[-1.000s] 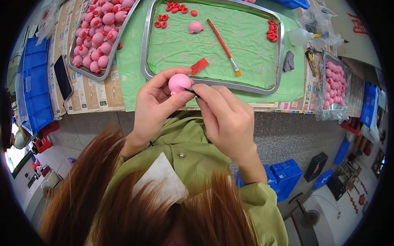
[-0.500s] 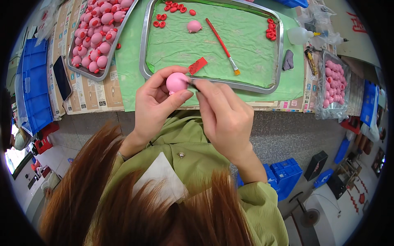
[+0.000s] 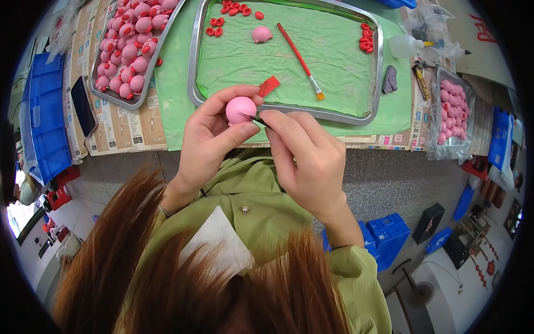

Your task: The person assembles small clay figures by applying glue to pieces from a tray and attaching them to round clay bodies by hand, then details and paints the figures using a craft knife and a paintbrush.

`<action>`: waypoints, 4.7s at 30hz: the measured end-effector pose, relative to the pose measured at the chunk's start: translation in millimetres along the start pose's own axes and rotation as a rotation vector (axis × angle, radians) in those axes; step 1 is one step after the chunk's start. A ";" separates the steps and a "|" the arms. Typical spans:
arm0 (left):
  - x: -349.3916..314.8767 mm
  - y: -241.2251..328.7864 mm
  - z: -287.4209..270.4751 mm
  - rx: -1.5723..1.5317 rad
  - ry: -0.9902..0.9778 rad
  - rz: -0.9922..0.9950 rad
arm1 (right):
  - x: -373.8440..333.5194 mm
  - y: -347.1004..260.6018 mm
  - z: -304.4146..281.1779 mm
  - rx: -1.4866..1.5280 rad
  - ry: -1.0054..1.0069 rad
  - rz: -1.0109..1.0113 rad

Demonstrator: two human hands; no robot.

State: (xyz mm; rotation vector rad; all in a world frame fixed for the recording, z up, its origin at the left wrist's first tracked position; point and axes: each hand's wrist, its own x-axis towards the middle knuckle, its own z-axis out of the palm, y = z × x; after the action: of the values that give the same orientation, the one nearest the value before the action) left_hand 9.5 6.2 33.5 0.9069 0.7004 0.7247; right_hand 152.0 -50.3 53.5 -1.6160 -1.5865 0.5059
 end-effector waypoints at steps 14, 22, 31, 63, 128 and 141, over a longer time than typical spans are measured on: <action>-1.0 0.2 1.4 -0.013 0.007 -0.001 | -1.6 -1.5 0.1 -0.068 0.012 -0.069; 0.4 -1.9 -3.0 -0.020 -0.020 0.011 | 1.0 0.7 1.9 -0.040 0.034 -0.019; 0.4 -1.4 0.6 -0.038 -0.057 0.023 | 0.6 0.9 0.4 -0.051 0.016 0.005; -0.1 -8.7 -2.3 0.270 0.155 0.038 | -0.9 4.1 4.0 -0.050 0.017 -0.076; -0.5 -15.0 -3.1 0.051 -0.036 0.141 | -20.6 -2.4 5.5 0.171 0.054 0.159; -2.2 -7.5 -2.9 -0.080 -0.047 -0.023 | -20.3 -2.6 0.6 0.281 -0.002 0.183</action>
State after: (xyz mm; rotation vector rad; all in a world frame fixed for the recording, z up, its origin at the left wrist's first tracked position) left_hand 7.8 2.6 26.2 0.8389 0.6351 0.7036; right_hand 147.1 -69.9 50.2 -1.5495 -1.3086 0.7907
